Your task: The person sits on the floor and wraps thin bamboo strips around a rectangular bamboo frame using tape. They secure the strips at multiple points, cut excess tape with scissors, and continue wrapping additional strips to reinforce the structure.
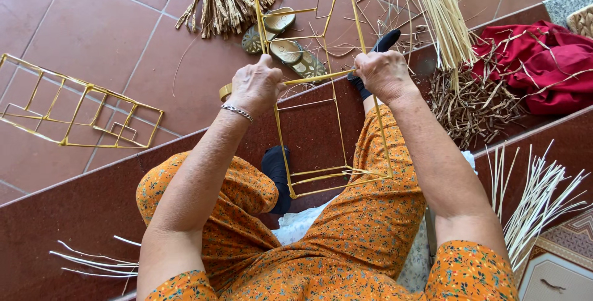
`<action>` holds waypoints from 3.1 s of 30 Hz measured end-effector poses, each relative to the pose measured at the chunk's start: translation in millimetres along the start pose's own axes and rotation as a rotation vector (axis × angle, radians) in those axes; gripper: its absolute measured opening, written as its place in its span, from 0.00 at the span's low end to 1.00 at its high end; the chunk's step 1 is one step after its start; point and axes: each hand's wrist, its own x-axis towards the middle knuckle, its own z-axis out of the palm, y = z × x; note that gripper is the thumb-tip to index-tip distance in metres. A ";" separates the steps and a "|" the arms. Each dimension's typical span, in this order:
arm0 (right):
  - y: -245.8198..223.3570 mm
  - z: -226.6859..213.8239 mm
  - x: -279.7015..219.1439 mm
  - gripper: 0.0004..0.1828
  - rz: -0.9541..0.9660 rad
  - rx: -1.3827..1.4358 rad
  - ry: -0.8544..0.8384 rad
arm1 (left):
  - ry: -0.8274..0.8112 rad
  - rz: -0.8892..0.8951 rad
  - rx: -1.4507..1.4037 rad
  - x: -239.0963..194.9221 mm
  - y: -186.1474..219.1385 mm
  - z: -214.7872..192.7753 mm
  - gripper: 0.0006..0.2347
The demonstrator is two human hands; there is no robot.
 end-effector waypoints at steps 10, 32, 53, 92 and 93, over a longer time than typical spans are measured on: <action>-17.2 -16.2 8.9 0.12 -0.094 -0.581 0.110 | -0.052 0.071 0.134 6.0 4.6 6.6 0.07; -34.9 7.7 16.2 0.13 -0.340 -0.240 0.256 | 0.068 -0.070 -0.223 -8.8 -0.6 13.7 0.08; -67.1 12.1 15.6 0.08 -0.307 0.254 0.338 | -0.043 -0.250 -0.361 -6.3 -3.1 -0.1 0.10; -153.8 18.6 55.0 0.16 0.161 0.661 0.092 | 0.240 -0.301 -0.856 -35.4 -27.0 62.5 0.08; -154.2 22.5 56.8 0.16 0.152 0.655 0.102 | 0.237 -0.288 -0.852 -34.4 -26.3 67.3 0.08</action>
